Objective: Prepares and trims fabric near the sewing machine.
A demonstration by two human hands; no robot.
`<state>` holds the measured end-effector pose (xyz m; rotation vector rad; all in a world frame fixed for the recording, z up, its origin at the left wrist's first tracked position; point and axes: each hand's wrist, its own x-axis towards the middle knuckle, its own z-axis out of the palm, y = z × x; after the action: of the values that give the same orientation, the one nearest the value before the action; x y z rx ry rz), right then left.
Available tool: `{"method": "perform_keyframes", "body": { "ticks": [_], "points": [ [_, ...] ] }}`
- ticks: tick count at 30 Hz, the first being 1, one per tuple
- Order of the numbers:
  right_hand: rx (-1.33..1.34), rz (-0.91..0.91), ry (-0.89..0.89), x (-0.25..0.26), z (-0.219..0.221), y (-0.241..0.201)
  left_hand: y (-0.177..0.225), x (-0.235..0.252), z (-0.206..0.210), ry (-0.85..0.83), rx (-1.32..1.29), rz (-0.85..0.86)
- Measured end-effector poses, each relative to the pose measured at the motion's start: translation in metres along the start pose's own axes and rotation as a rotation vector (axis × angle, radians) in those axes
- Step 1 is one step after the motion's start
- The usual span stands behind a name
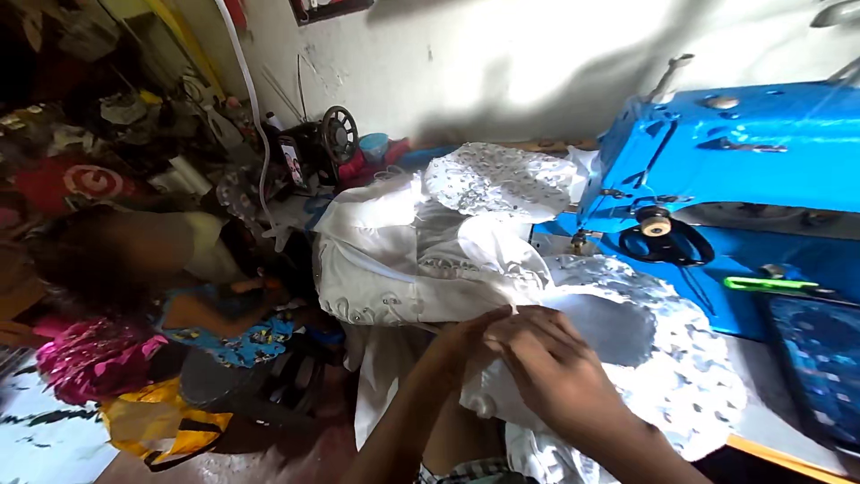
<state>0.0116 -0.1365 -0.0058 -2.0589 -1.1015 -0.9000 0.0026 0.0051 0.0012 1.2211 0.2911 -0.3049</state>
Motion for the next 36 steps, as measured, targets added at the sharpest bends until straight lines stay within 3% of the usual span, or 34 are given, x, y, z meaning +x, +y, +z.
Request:
{"method": "perform_keyframes", "body": {
  "ticks": [7,14,18,24,30,32,36],
  "points": [
    [-0.209,0.055,-0.213,-0.019,-0.022,0.027,0.004,0.005,0.004,-0.022,-0.047,-0.077],
    [-0.261,0.032,-0.225,-0.015,-0.011,0.028,0.002,0.007,0.002,-0.069,-0.071,-0.073],
    [-0.307,-0.068,-0.225,-0.012,-0.006,0.029,0.0,0.008,0.0,-0.103,-0.079,-0.025],
    [-0.023,-0.127,-0.047,-0.016,0.007,0.019,0.001,0.01,0.0,-0.128,-0.121,-0.051],
    [0.671,0.294,-0.046,-0.035,-0.028,-0.01,0.009,-0.003,0.013,0.025,0.021,-0.061],
    [0.69,0.364,-0.025,-0.049,-0.037,-0.024,0.001,0.001,0.008,0.008,0.006,0.0],
    [0.654,0.287,-0.079,-0.065,-0.037,-0.055,-0.008,0.009,0.002,-0.033,0.007,0.03]
  ]
}}
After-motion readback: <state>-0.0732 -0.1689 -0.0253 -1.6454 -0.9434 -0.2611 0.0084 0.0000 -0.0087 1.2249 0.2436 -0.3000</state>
